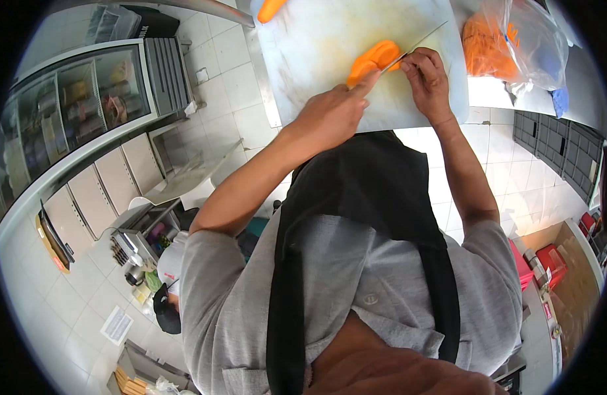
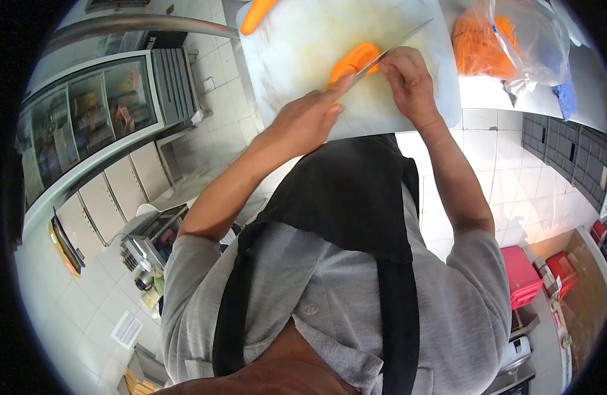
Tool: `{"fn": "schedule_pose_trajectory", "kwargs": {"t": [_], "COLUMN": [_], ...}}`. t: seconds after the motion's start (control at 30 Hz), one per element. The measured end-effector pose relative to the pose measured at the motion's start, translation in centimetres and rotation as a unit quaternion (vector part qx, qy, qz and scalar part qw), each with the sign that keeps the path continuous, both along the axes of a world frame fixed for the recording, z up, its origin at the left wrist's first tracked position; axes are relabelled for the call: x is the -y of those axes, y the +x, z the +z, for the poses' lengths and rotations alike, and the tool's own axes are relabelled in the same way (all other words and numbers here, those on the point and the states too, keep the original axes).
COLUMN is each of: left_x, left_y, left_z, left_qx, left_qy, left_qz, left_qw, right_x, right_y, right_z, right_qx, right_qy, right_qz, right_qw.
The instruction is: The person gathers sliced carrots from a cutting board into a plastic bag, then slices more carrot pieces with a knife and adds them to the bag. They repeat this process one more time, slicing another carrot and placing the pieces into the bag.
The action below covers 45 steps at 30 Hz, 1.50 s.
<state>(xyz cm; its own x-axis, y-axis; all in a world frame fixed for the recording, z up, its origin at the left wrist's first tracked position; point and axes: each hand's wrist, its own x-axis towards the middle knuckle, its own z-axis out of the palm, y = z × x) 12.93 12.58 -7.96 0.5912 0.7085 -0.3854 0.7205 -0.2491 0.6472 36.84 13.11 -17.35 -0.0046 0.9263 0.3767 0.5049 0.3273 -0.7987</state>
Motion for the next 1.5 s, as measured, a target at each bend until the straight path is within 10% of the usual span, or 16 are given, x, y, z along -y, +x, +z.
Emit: {"fn": "schedule_pose_trajectory", "kwargs": {"t": [0.17,0.47,1.5], "left_x": [-1.3,-1.0,-2.1], "left_y": [1.4,-1.6,1.3], "left_z": [-4.7,3.5,-1.1], "left_qx": [0.144,-0.004,0.084], "left_qy": [0.093,-0.011,-0.024], "left_qz": [0.018,-0.025,0.034], "left_qw": [0.985,1.000,0.996], "right_x": [0.3,0.4,0.6], "right_y": [0.0,-0.2,-0.3], "right_z": [0.6,0.4,0.1], "right_qx": [0.012,-0.003,0.011], "right_qy": [-0.018,-0.022,-0.046], "right_qz": [0.000,-0.009,-0.010], "right_qw": [1.000,1.000,0.999]}}
